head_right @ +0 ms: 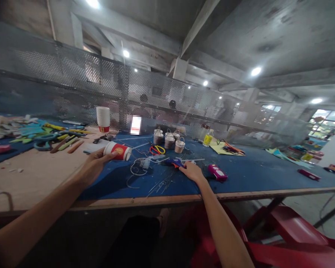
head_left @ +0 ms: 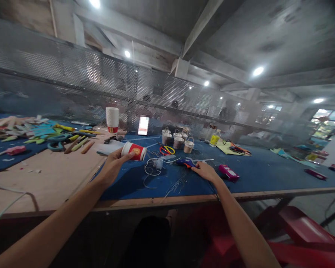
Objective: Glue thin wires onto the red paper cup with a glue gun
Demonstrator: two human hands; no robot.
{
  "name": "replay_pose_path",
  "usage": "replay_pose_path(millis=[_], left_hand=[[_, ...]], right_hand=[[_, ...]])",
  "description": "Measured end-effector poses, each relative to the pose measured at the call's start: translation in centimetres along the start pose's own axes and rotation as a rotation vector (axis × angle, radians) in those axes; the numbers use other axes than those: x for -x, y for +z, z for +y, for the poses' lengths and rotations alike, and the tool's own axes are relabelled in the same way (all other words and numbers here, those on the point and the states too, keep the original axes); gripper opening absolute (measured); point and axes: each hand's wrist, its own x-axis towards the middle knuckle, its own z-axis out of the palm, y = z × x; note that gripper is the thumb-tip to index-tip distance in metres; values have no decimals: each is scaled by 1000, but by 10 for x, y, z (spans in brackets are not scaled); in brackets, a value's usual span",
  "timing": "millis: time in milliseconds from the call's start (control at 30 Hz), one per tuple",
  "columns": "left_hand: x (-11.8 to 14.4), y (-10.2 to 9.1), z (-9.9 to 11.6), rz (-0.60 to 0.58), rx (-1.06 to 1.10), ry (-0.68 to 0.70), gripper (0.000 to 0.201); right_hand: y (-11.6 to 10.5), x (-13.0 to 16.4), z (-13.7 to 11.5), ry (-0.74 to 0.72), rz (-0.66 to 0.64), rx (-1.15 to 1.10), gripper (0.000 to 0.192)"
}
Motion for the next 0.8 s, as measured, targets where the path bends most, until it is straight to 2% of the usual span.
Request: replay_pose_path(millis=[233, 433, 533, 633, 733, 800], left_hand=[[0, -1, 0, -41, -38, 8, 25], [0, -3, 0, -36, -26, -10, 25], [1, -2, 0, -52, -22, -21, 23], [2, -1, 1, -57, -18, -29, 26], [3, 1, 2, -31, 2, -37, 28], [3, 2, 3, -27, 18, -49, 29]], right_hand=[[-5, 0, 4, -94, 26, -457, 28], [-17, 7, -17, -196, 148, -746, 44], [-20, 15, -33, -259, 207, -982, 44], [-26, 21, -52, -314, 124, -1227, 40], [-31, 23, -73, -380, -23, -1251, 40], [-31, 21, -87, -429, -52, -1227, 42]])
